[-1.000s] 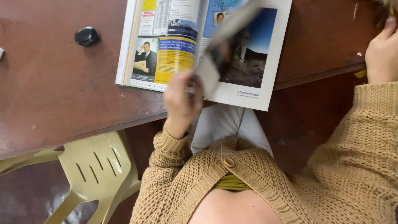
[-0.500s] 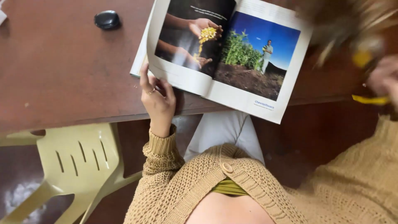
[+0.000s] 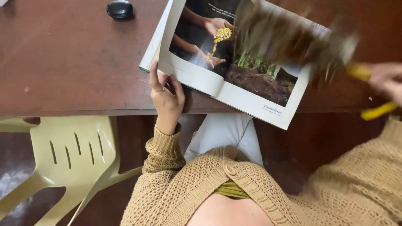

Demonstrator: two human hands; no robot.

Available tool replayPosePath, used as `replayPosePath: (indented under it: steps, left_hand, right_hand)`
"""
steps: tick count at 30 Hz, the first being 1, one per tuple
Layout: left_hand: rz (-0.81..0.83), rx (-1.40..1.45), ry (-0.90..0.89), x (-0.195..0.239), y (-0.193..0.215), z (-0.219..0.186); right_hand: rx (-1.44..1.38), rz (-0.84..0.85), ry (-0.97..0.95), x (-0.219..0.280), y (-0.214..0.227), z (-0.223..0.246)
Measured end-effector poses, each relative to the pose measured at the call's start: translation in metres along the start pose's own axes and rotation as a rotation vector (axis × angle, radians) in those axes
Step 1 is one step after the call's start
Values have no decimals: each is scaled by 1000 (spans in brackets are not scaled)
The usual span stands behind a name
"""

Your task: The person sits at a wooden table and uses a feather duster to wipe the pages of several magazines. They turn pages with one hand while brushing the surfaces with the duster in the other hand, moving through multiple issues in sequence.

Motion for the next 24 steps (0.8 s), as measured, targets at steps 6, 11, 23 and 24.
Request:
replayPosePath:
  steps: [6, 11, 23, 24]
  left_hand:
    - [16, 25, -24, 1, 0, 3]
    - [4, -54, -11, 2, -3, 2]
    - [-40, -91, 86, -9, 6, -14]
    - [-80, -234, 38, -12, 10, -24]
  right_hand:
    - [140, 85, 37, 12, -81, 201]
    - [214, -9, 274, -1, -117, 270]
    - [123, -180, 187, 40, -62, 149]
    - [88, -31, 30, 43, -58, 118]
Point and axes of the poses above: each hand's wrist, its own x-axis away from the middle knuckle, its own y-axis out of the back of the hand, z = x × y, the point moved 5 cm from there along -x, towards the middle knuckle, and after that the axes turned 7 degrees about -x, right-handed, at the moved point
